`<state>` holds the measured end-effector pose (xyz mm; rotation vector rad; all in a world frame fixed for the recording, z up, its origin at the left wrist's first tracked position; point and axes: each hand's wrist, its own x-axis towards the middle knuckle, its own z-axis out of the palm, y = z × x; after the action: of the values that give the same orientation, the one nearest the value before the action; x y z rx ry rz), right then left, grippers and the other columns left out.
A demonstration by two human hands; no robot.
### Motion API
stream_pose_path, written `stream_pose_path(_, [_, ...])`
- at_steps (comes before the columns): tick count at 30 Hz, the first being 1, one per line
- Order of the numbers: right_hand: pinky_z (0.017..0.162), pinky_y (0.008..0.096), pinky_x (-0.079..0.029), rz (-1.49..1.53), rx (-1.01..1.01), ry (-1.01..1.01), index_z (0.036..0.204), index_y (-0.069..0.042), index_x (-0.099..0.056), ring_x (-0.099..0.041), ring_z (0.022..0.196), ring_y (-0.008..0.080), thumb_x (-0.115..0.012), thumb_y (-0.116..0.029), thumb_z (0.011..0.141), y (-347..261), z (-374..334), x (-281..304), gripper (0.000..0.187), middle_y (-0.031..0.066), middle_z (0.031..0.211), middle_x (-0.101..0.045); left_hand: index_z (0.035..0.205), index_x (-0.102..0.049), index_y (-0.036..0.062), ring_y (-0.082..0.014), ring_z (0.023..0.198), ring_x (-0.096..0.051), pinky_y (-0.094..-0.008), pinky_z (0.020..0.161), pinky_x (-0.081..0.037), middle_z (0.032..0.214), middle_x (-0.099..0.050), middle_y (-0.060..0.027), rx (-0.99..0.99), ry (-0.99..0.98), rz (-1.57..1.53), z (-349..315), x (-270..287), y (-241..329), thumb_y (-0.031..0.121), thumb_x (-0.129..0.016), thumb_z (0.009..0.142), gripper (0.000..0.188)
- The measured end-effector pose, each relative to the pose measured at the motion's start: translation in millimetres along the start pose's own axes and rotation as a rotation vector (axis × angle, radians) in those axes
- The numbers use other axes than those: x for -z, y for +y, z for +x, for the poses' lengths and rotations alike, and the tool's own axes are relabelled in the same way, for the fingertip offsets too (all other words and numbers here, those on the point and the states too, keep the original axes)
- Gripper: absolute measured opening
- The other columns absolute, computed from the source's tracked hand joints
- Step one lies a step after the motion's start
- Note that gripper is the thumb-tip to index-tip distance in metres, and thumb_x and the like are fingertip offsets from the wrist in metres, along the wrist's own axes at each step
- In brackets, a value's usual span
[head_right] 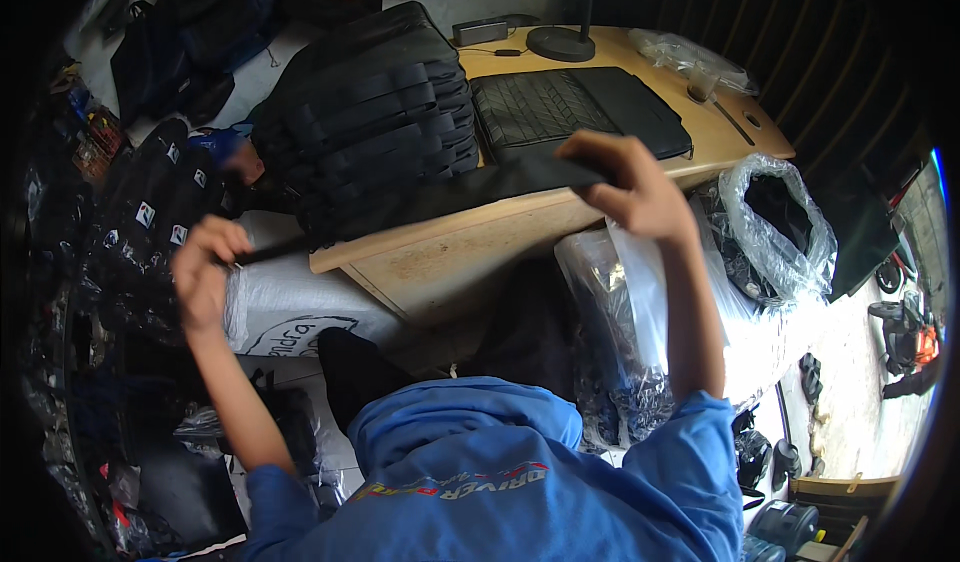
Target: The person stacks black bags on a desk, handles a shoulder strap, and places one bag into a clear plastic sleeve by hand.
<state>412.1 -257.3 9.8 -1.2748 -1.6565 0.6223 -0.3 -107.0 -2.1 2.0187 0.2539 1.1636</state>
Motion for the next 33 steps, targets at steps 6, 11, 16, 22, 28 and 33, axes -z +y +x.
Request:
stream_pose_path(6, [0.076, 0.0264, -0.044, -0.235, 0.203, -0.242, 0.100, 0.003, -0.055, -0.056, 0.081, 0.0152, -0.058, -0.019, 0.059, -61, 32, 32, 0.047, 0.0091, 0.086, -0.058, 0.079, -0.053, 0.0003, -0.0291, 0.097, -0.053, -0.0391, 0.088, -0.039, 0.092, -0.051, -0.0133, 0.184, 0.007, -0.444, -77, -42, -69, -0.001, -0.067, 0.066, 0.019])
stream_pose_path(11, [0.072, 0.0292, -0.047, -0.377, 0.288, -0.366, 0.097, 0.004, -0.056, -0.059, 0.076, 0.0202, -0.061, -0.015, 0.055, -111, 49, 27, 0.046, 0.0118, 0.083, -0.058, 0.102, -0.055, -0.0001, -0.0273, 0.106, -0.052, -0.0430, 0.096, -0.036, 0.108, -0.054, -0.0166, 0.095, -0.091, -0.576, -26, -97, -93, 0.047, -0.072, 0.071, 0.059])
stream_pose_path(16, [0.060, 0.0252, -0.041, -0.555, 0.321, -0.386, 0.085, 0.005, -0.054, -0.054, 0.066, 0.0151, -0.059, -0.025, 0.048, -111, 48, 27, 0.048, 0.0080, 0.075, -0.052, 0.122, -0.046, -0.0007, -0.0188, 0.101, -0.055, -0.0314, 0.090, -0.042, 0.111, -0.056, -0.0123, -0.161, -0.207, -0.867, 84, -215, -36, 0.042, -0.060, 0.084, 0.058])
stream_pose_path(22, [0.073, 0.0277, -0.047, -0.634, 0.054, -0.252, 0.094, 0.003, -0.058, -0.059, 0.077, 0.0177, -0.056, -0.008, 0.051, -110, -2, 83, 0.044, 0.0103, 0.085, -0.059, 0.098, -0.063, -0.0031, -0.0068, 0.078, -0.057, -0.0193, 0.070, -0.046, 0.082, -0.063, -0.0019, 0.020, -0.537, -0.903, 126, -259, -34, 0.019, -0.066, 0.083, 0.026])
stream_pose_path(28, [0.082, 0.0273, -0.045, -0.342, -0.045, -0.089, 0.097, 0.004, -0.059, -0.058, 0.086, 0.0161, -0.055, -0.006, 0.053, -40, -25, 98, 0.045, 0.0102, 0.092, -0.060, 0.094, -0.064, -0.0045, -0.0096, 0.080, -0.060, -0.0216, 0.074, -0.048, 0.087, -0.066, -0.0066, 0.094, -0.556, -0.842, 130, -237, -28, 0.010, -0.072, 0.076, 0.025])
stream_pose_path(33, [0.077, 0.0254, -0.044, -0.063, 0.001, 0.092, 0.097, 0.007, -0.057, -0.056, 0.084, 0.0147, -0.060, -0.018, 0.056, 9, -40, 76, 0.048, 0.0092, 0.091, -0.059, 0.094, -0.065, -0.0033, -0.0097, 0.077, -0.061, -0.0219, 0.073, -0.049, 0.085, -0.067, -0.0071, 0.089, -0.540, -0.725, 139, -211, -18, 0.010, -0.073, 0.073, 0.025])
